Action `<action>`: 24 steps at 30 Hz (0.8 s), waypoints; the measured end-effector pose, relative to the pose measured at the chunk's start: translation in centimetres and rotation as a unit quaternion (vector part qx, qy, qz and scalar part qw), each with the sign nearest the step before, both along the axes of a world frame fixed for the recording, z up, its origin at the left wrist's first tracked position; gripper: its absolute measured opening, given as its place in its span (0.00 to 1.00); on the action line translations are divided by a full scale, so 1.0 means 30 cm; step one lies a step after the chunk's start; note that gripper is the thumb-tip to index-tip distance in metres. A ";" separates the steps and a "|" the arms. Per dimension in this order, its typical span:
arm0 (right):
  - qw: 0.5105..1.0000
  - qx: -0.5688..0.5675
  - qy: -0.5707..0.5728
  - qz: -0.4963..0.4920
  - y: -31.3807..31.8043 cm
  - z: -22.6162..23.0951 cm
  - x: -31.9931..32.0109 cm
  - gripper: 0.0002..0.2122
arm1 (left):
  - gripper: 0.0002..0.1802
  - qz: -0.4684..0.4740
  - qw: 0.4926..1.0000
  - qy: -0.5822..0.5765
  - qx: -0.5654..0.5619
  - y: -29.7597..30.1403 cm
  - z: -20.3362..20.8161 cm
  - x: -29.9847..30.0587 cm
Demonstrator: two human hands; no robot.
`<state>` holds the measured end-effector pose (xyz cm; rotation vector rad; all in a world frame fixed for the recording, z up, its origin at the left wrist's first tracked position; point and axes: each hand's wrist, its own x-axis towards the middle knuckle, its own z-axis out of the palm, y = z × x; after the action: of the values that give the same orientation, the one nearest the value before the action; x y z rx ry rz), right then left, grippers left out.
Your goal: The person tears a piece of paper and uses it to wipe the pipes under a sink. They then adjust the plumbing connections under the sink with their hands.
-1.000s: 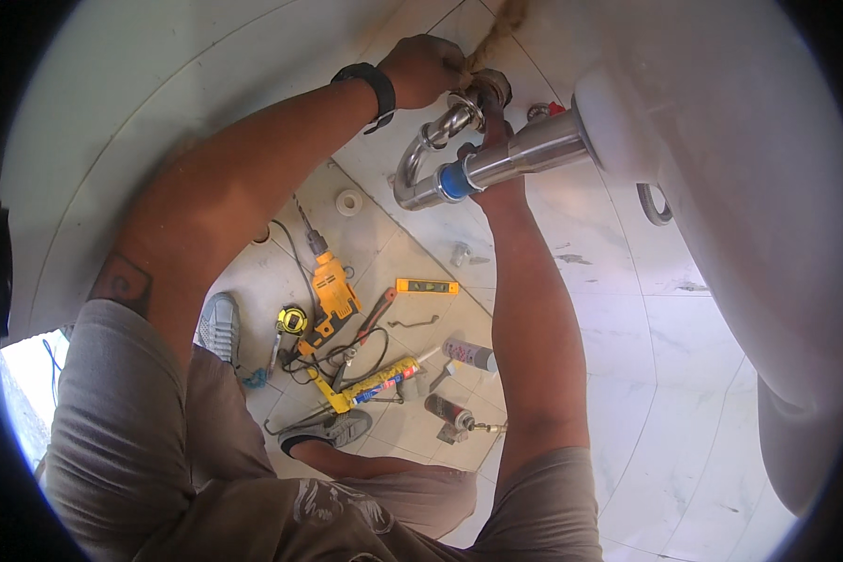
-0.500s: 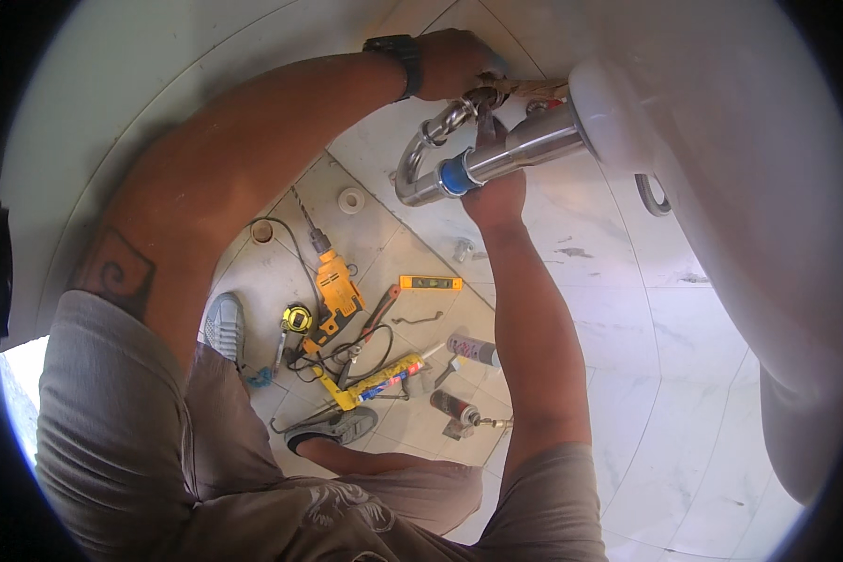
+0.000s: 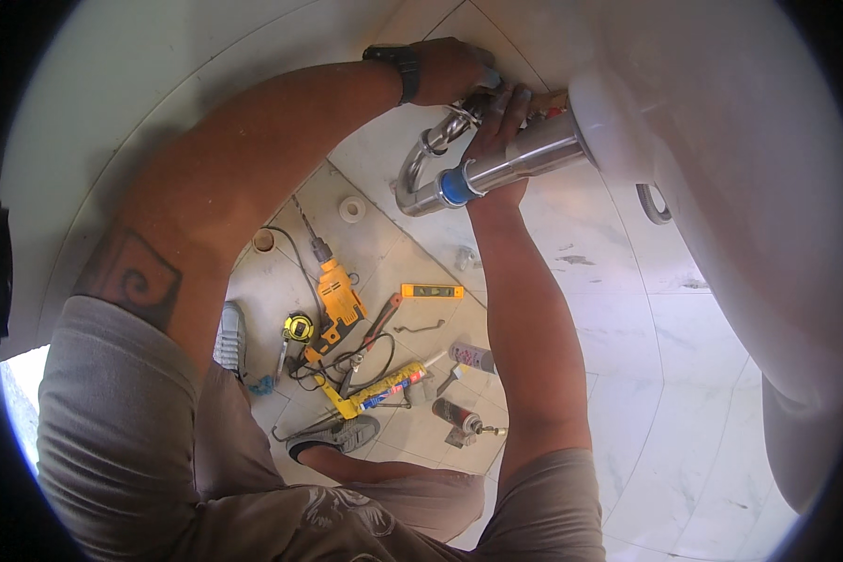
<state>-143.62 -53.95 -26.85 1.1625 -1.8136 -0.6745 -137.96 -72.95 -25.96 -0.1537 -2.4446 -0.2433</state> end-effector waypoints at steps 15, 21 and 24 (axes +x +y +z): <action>0.974 -0.161 -0.115 0.114 -0.008 -0.044 -0.044 0.32 | 0.18 -0.044 0.990 -0.090 0.096 -0.037 0.061 0.006; 0.938 -0.196 -0.206 0.200 0.000 -0.042 -0.029 0.28 | 0.14 0.003 0.989 -0.010 0.148 -0.001 0.020 0.027; 0.937 -0.184 -0.219 0.202 0.005 -0.042 -0.006 0.27 | 0.11 0.062 0.982 -0.030 0.175 0.015 0.025 0.039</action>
<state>-143.79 -53.80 -28.11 1.4375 -1.8602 0.1758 -136.78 -72.50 -25.22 0.1618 -2.4144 -0.6226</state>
